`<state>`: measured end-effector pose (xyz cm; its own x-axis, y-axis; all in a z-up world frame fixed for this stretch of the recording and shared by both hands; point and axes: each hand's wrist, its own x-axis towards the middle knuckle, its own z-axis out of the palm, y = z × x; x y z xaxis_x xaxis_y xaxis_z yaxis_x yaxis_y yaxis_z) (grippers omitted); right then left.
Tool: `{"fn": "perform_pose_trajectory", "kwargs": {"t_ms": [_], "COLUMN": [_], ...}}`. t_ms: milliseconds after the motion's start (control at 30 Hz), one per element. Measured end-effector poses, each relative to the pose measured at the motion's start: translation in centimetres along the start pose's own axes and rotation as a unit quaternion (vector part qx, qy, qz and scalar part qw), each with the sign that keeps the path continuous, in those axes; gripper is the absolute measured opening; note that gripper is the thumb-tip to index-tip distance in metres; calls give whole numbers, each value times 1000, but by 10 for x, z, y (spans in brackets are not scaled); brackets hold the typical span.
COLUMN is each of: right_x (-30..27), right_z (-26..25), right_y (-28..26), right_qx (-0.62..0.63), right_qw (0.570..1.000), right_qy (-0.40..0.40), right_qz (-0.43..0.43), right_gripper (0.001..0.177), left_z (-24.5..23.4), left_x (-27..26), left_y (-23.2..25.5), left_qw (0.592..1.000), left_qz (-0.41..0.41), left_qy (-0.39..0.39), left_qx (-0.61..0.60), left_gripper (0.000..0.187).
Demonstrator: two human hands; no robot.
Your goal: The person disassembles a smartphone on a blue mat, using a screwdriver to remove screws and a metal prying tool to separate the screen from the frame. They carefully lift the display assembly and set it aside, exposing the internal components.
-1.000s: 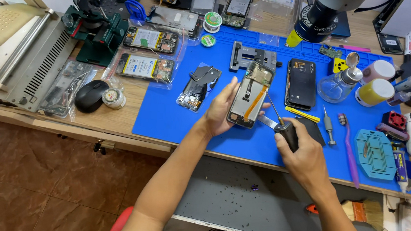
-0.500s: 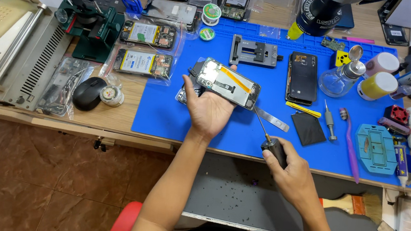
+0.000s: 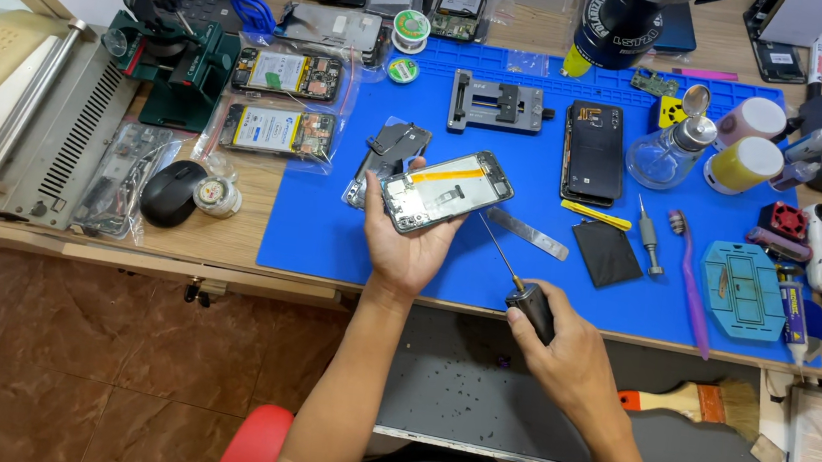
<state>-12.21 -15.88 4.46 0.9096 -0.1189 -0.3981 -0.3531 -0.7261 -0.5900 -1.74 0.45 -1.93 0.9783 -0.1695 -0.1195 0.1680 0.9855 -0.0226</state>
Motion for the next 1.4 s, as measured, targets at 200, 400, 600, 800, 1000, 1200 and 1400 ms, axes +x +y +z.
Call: {"fn": "perform_pose_trajectory", "kwargs": {"t_ms": [200,400,600,800,1000,1200,1400], "right_x": [16,20,36,40,41,44,44], "right_z": [10,13,17,18,18,20,18], "right_y": [14,15,29,28,25,29,26], "right_qx": [15,-43,-108,-116,-113,-124,-116], "right_qw": [987,979,971,971,970,965,963], "right_qy": [97,134,146,141,151,154,167], "right_qz": [-127,-145,-155,-156,-157,-172,-179], "right_gripper": [41,43,49,48,47,48,45], "left_z": [16,13,11,12,18,11,14], "left_x": [-1,6,14,19,17,19,18], "left_y": [-7,-11,-9,-7,-8,-7,-8], "left_qw": [998,996,995,996,995,995,994], "left_qz": [-41,-51,-58,-46,-44,-46,-47], "left_qy": [42,41,36,48,54,56,58], "left_qx": [-38,-56,-69,-63,-69,-70,-75], "left_gripper": [69,68,68,68,66,66,67]}}
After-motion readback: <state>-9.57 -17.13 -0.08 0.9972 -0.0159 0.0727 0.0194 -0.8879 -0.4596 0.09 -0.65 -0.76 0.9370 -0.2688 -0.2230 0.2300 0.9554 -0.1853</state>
